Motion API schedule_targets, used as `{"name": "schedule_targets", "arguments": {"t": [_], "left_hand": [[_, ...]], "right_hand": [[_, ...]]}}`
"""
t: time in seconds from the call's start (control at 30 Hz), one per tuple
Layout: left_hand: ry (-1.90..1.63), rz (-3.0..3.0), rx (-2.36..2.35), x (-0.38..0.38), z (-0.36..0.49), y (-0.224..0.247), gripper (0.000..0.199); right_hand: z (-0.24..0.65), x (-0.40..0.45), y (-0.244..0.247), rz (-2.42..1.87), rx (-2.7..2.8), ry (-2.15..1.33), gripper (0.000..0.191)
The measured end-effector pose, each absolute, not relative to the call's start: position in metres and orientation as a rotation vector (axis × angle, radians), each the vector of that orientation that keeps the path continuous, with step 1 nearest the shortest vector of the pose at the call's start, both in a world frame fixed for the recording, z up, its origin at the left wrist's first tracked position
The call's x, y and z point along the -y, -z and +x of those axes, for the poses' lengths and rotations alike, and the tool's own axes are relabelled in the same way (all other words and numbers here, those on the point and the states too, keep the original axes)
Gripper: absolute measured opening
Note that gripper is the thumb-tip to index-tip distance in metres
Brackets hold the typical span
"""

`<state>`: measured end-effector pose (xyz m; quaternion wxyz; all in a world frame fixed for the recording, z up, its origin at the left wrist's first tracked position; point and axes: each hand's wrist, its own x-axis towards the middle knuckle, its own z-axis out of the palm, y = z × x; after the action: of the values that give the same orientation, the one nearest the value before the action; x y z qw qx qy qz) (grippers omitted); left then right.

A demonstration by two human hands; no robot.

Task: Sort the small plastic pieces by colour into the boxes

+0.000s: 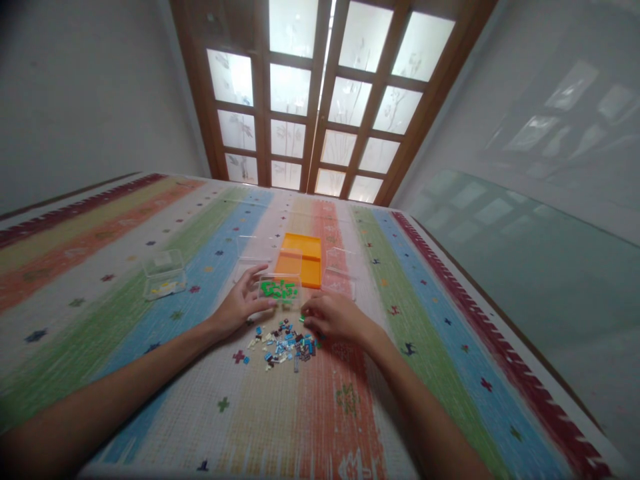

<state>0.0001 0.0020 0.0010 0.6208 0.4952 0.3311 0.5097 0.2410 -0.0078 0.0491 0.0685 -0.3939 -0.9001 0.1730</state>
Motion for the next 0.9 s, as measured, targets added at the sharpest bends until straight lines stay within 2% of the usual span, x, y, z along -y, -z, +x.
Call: {"name": "schedule_targets", "arguments": {"t": [0.2, 0.5, 0.9], "left_hand": [[-1.174, 1.146, -0.757, -0.002, 0.0, -0.001, 0.075], [-1.178, 1.155, -0.761, -0.003, 0.0, -0.001, 0.075], [-1.177, 1.149, -0.761, -0.002, 0.0, -0.002, 0.075]], "right_hand": [[0.23, 0.014, -0.051, -1.353, 2.741, -0.389, 0.012], [0.225, 0.011, -0.034, -1.323, 2.73, -0.313, 0.022], [0.224, 0.017, -0.039, -1.521, 2.705, -0.224, 0.022]]}}
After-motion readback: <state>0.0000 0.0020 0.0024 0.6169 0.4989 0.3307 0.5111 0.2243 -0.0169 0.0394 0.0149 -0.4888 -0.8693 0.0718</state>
